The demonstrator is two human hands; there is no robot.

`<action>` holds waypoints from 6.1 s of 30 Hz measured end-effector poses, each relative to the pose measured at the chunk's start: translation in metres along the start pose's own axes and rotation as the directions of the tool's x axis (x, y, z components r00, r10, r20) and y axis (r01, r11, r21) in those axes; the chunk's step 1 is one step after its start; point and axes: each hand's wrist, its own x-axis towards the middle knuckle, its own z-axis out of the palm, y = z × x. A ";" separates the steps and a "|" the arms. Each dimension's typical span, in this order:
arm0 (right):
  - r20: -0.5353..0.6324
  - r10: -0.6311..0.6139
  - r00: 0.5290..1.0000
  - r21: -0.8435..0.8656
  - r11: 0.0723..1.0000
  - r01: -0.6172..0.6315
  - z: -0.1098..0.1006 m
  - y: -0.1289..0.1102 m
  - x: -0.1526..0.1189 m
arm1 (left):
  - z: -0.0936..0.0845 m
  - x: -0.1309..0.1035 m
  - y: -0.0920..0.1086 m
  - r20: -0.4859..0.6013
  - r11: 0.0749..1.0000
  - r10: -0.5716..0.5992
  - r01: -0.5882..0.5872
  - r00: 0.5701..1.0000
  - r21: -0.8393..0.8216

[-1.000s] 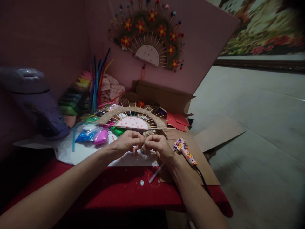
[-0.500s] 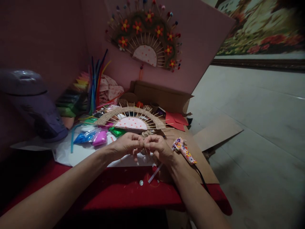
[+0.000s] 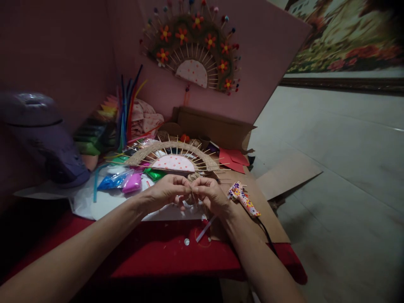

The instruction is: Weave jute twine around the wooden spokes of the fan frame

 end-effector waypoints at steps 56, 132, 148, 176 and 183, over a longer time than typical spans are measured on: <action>0.031 -0.061 0.998 -0.234 0.970 0.067 -0.002 -0.001 -0.001 | -0.007 0.004 -0.002 -0.116 0.995 -0.078 0.085 0.990 0.058; 0.032 -0.152 0.988 -0.382 0.911 0.152 0.002 0.002 0.000 | -0.010 0.001 0.002 -0.159 0.994 -0.051 0.066 0.986 0.086; 0.022 -0.085 0.996 -0.313 0.946 0.088 0.002 0.003 0.000 | -0.007 0.002 0.000 -0.215 0.971 -0.036 0.085 0.976 0.223; -0.066 -0.229 0.971 -0.368 0.910 0.190 0.006 0.011 0.000 | -0.007 0.004 -0.002 -0.160 0.994 -0.090 0.098 0.983 0.044; -0.052 -0.194 0.980 -0.295 0.940 0.170 0.002 0.008 0.003 | -0.005 0.002 0.001 -0.132 0.998 -0.061 0.062 0.989 0.003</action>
